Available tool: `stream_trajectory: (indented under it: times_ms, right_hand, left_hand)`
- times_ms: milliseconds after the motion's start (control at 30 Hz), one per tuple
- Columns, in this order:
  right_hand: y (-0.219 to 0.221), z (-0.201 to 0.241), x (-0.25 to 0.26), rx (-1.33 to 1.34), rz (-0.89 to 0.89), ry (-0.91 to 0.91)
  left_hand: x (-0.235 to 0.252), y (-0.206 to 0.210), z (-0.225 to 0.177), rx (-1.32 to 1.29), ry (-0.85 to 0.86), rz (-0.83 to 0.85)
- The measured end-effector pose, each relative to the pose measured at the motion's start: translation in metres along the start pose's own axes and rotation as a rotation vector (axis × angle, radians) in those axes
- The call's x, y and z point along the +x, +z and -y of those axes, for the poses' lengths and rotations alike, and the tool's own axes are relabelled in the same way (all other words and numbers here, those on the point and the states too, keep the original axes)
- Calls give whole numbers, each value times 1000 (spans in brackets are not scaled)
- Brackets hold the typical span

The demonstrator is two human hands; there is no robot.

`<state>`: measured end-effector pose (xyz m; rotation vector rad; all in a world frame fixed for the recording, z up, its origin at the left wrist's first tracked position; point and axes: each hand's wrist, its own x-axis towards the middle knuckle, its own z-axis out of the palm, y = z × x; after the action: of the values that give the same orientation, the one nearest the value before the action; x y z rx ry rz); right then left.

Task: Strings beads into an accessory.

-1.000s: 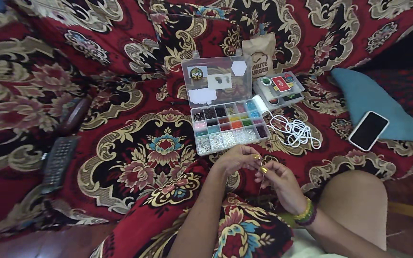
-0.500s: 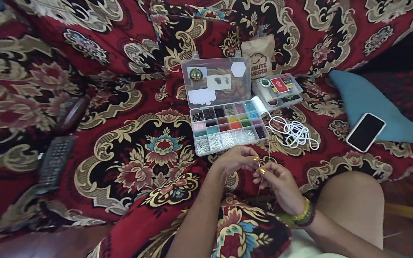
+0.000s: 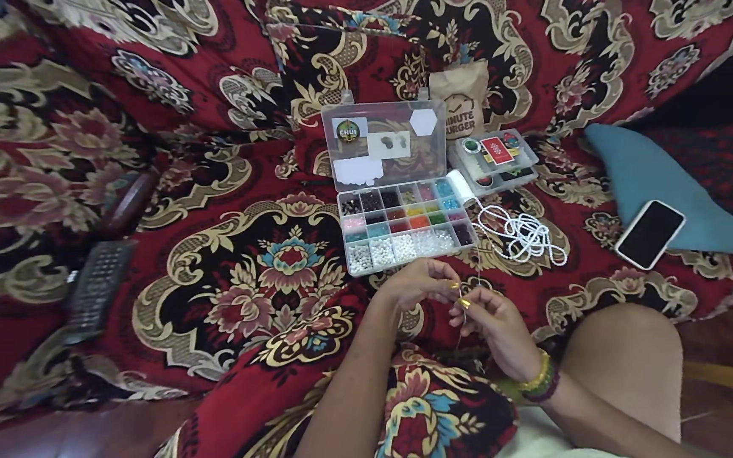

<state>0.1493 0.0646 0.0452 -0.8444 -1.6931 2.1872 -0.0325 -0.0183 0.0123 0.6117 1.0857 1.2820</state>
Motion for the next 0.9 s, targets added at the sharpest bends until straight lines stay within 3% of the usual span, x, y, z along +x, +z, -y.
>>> stream_trajectory:
  times_ms: [900]
  right_hand:
    - [-1, -2, -1, 13, 38, -28]
  left_hand:
    - [-1, 1, -1, 3, 13, 8]
